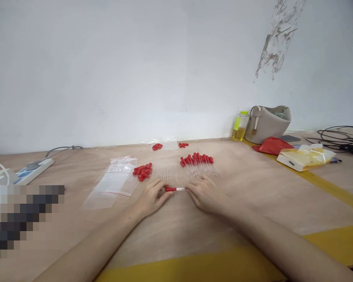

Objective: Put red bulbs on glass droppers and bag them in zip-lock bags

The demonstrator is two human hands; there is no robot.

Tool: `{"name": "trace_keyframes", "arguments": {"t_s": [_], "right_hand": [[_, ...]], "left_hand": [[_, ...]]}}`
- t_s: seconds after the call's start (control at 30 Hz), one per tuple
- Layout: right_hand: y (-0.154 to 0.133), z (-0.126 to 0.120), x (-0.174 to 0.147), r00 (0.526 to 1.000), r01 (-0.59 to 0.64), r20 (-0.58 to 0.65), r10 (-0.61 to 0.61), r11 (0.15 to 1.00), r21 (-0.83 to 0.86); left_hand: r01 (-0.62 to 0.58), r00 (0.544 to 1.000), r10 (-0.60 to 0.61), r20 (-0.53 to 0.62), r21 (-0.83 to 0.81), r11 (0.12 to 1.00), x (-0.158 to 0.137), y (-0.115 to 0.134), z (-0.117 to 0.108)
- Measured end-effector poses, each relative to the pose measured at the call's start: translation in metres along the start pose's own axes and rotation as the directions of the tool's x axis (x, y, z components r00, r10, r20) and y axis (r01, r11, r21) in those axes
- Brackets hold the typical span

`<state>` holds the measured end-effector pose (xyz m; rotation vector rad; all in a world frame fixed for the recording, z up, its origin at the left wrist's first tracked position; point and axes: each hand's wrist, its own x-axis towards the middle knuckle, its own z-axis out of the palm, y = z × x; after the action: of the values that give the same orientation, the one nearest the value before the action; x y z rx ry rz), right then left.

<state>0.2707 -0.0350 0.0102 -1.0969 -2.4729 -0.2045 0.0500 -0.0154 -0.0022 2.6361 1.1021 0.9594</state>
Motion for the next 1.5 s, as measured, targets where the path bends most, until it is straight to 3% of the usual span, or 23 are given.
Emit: {"name": "trace_keyframes", "arguments": {"t_s": [0.1, 0.17, 0.23, 0.33, 0.47, 0.57, 0.7, 1.03, 1.13, 1.2, 1.27, 1.33, 1.43, 1.5], "right_hand": [[0.022, 0.001, -0.004, 0.956, -0.274, -0.061, 0.288, 0.946, 0.171], [0.04, 0.004, -0.003, 0.871, -0.452, -0.027, 0.49, 0.823, 0.344], [0.056, 0.008, 0.001, 0.799, -0.552, 0.061, 0.598, 0.691, 0.467], [0.07, 0.011, 0.015, 0.757, -0.599, 0.077, 0.649, 0.64, 0.481], [0.07, 0.017, 0.042, 0.717, -0.659, -0.013, 0.696, 0.684, 0.313], [0.063, 0.026, 0.062, 0.658, -0.732, -0.019, 0.753, 0.645, 0.218], [0.057, 0.038, 0.075, 0.619, -0.782, 0.004, 0.785, 0.617, 0.086], [0.06, 0.037, 0.073, 0.586, -0.81, 0.08, 0.806, 0.586, 0.019], [0.055, 0.033, 0.071, 0.625, -0.78, 0.03, 0.78, 0.626, -0.01], [0.048, 0.033, 0.071, 0.682, -0.731, 0.015, 0.731, 0.682, 0.003], [0.039, 0.035, 0.072, 0.739, -0.674, 0.043, 0.672, 0.738, 0.029], [0.03, 0.038, 0.078, 0.766, -0.641, 0.087, 0.637, 0.767, 0.029], [0.02, 0.041, 0.09, 0.739, -0.662, 0.145, 0.658, 0.749, -0.025], [0.018, 0.041, 0.099, 0.704, -0.689, 0.189, 0.685, 0.723, -0.051]], "left_hand": [[0.071, 0.997, -0.07, 0.039, -0.014, 0.997, -0.002, -0.003, -0.003], [0.094, 0.991, -0.092, 0.093, -0.019, 0.995, -0.002, -0.006, -0.004], [0.105, 0.987, -0.102, 0.125, -0.02, 0.994, -0.002, -0.007, -0.004], [0.11, 0.986, -0.105, 0.128, -0.036, 0.993, -0.002, -0.008, -0.003], [0.106, 0.988, -0.099, 0.121, -0.057, 0.993, -0.002, -0.009, -0.003], [0.113, 0.987, -0.104, 0.125, -0.068, 0.991, -0.003, -0.009, -0.004], [0.108, 0.988, -0.1, 0.12, -0.063, 0.992, -0.002, -0.009, -0.004], [0.095, 0.987, -0.087, 0.136, -0.052, 0.994, -0.002, -0.009, -0.005], [0.086, 0.988, -0.079, 0.136, -0.05, 0.995, -0.002, -0.01, -0.005], [0.083, 0.988, -0.076, 0.137, -0.045, 0.996, -0.002, -0.009, -0.005], [0.08, 0.988, -0.073, 0.136, -0.042, 0.996, -0.002, -0.008, -0.005], [0.061, 0.989, -0.055, 0.14, -0.039, 0.997, -0.002, -0.006, -0.005], [0.029, 0.997, -0.031, 0.075, 0.03, 0.999, -0.002, -0.007, -0.006], [0.054, 0.997, -0.045, -0.067, 0.144, 0.988, -0.001, -0.016, -0.009]]}}
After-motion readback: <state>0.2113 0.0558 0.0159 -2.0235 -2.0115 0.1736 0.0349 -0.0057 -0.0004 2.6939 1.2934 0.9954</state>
